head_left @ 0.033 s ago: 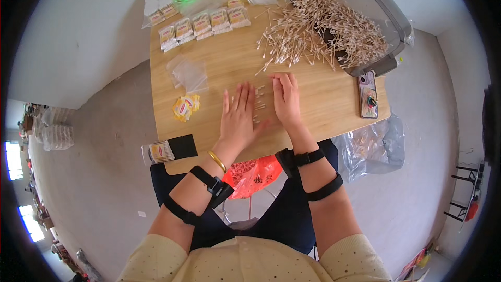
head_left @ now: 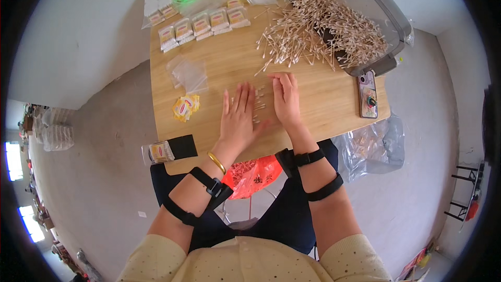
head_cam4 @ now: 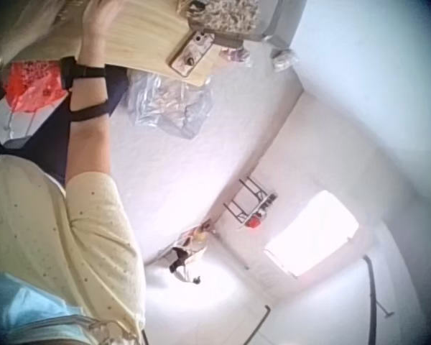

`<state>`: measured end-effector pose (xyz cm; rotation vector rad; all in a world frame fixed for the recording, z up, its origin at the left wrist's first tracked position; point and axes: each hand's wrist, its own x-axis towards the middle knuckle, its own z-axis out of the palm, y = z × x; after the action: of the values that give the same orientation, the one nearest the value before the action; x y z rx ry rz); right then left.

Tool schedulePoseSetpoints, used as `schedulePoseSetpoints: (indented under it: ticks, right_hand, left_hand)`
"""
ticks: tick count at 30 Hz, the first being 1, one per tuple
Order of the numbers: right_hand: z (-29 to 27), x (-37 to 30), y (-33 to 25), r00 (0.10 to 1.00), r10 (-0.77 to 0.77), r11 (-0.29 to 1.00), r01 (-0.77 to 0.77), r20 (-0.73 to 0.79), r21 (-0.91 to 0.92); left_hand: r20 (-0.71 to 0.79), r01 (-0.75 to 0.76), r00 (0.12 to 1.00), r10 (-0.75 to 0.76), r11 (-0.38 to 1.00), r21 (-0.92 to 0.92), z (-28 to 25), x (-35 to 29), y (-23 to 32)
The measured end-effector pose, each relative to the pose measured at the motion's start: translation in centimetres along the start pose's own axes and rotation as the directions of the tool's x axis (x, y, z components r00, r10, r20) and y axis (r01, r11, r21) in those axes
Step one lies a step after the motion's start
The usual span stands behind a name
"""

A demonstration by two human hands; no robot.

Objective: Manually counting and packaging cotton swabs into small plastic bags.

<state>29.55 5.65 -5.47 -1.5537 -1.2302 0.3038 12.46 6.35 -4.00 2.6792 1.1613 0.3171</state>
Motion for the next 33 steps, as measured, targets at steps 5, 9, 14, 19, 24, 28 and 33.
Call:
schedulePoseSetpoints:
  ticks: [5,9,14,19,24,28,33]
  right_hand:
    - [-0.2,-0.2,-0.4,0.995,0.083,0.985,-0.089,0.051,0.149]
    - [0.8,-0.6,-1.5,0.992,0.017,0.977,-0.043,0.125,0.210]
    - [3.7,-1.5,-2.5,0.974,-0.109,0.961,0.053,0.196,0.270]
    - [2.7,-1.7,-2.0,0.985,0.118,0.931,-0.153,0.123,0.330]
    - [-1.4,-2.1,-0.4,0.994,0.109,0.988,-0.105,-0.023,0.114]
    - [-0.9,-2.4,-0.6,0.999,0.032,0.999,-0.031,-0.028,0.027]
    - [-0.4,-2.4,-0.6,0.998,0.022,1.000,-0.023,-0.056,-0.017]
  left_hand:
    - [-0.176,-0.019,0.984,-0.031,0.962,-0.274,-0.4,-0.5,-0.8]
    - [-0.225,0.073,0.935,-0.276,0.767,-0.637,0.7,-1.2,-2.5]
    - [-0.178,0.082,0.922,-0.343,0.623,-0.778,1.6,0.0,-1.1]
    - [-0.223,0.055,0.923,-0.314,0.680,-0.731,0.8,-1.2,-3.0]
    - [-0.263,0.010,0.954,-0.142,0.894,-0.447,-1.6,-4.0,-3.6]
    - [-0.241,-0.031,0.970,-0.034,0.965,-0.259,-2.4,-3.6,-2.1]
    - [-0.197,-0.030,0.980,-0.009,0.980,-0.197,-2.3,-1.9,-2.1]
